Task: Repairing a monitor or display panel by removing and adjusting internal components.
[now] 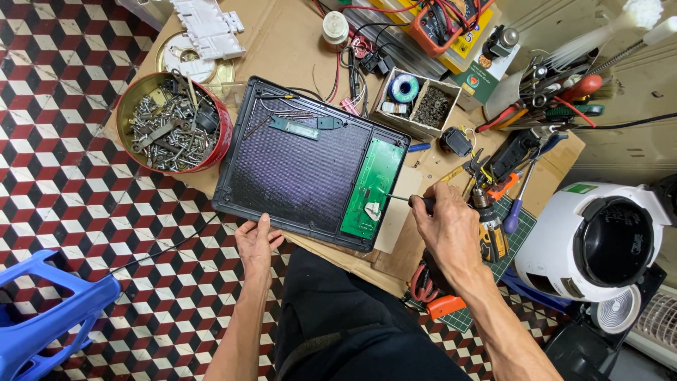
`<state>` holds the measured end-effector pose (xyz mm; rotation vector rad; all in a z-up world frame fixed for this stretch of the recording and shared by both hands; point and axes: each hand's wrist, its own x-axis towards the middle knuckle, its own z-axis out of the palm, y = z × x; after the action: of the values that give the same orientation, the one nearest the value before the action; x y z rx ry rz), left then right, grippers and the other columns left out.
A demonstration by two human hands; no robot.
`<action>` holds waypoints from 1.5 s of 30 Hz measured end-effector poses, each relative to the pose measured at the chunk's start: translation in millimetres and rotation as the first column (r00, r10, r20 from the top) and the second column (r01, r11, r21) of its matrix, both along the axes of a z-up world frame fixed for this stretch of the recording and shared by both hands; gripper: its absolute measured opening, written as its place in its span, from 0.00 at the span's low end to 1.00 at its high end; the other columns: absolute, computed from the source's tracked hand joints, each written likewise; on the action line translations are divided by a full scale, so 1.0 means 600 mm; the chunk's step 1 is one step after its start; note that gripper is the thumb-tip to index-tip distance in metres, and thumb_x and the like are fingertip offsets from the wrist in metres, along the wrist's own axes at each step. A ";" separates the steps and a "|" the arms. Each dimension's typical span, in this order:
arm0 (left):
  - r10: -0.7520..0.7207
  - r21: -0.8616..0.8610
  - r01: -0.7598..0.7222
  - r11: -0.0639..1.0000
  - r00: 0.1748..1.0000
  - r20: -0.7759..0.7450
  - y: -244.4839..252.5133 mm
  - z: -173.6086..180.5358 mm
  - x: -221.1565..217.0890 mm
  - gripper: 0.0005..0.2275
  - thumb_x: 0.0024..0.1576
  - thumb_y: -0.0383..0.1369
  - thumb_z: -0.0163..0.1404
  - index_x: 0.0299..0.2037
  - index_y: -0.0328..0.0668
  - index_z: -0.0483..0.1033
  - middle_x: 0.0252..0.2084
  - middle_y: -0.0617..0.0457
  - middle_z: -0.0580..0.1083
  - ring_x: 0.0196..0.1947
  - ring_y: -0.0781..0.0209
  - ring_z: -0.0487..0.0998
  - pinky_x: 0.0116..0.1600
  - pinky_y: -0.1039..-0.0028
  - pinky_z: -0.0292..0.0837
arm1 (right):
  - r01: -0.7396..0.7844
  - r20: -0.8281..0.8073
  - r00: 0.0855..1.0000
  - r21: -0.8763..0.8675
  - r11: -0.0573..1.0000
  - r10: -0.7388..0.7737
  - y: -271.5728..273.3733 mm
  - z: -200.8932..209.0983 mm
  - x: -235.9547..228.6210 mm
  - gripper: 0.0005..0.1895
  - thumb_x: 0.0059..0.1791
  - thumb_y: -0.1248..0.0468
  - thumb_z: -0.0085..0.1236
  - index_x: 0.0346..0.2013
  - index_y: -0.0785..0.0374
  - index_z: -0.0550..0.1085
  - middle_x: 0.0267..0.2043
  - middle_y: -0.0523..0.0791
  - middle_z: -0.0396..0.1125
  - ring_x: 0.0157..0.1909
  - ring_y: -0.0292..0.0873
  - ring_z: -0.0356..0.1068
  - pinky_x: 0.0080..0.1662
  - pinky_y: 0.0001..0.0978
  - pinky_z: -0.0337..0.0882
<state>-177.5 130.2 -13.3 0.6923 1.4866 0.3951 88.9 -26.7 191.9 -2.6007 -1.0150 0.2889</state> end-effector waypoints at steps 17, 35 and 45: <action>-0.063 0.048 0.066 0.997 0.996 -0.057 -0.002 0.017 0.002 0.23 0.59 0.42 0.54 0.54 0.35 0.59 0.45 0.43 0.72 0.40 0.59 0.81 0.43 0.72 0.84 | 0.008 0.016 1.000 0.005 1.000 -0.009 -0.004 -0.007 -0.001 0.15 0.49 0.61 0.63 0.30 0.72 0.70 0.30 0.58 0.71 0.27 0.57 0.72 0.30 0.48 0.72; -0.733 0.648 0.705 -0.287 0.274 -0.623 -0.087 0.122 0.300 0.10 0.55 0.28 0.56 0.46 0.37 0.79 0.41 0.46 0.75 0.43 0.47 0.75 0.49 0.60 0.73 | 0.968 -0.999 -0.006 -0.014 0.252 -0.032 -0.206 -0.113 -0.073 0.21 0.50 0.64 0.58 0.56 0.71 0.72 0.38 0.49 0.71 0.38 0.42 0.73 0.43 0.32 0.76; -0.694 0.537 0.738 -0.409 0.131 -0.708 -0.079 0.097 0.327 0.08 0.54 0.28 0.57 0.42 0.38 0.80 0.38 0.47 0.76 0.41 0.48 0.76 0.44 0.60 0.75 | 0.984 -0.991 -0.127 -0.122 0.131 0.035 -0.236 -0.144 -0.128 0.19 0.49 0.63 0.58 0.52 0.71 0.73 0.39 0.49 0.71 0.39 0.43 0.72 0.46 0.36 0.76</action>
<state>18.9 82.5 45.0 2.5166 0.2084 -0.0189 12.0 -168.1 105.7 -1.0675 0.7022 0.7292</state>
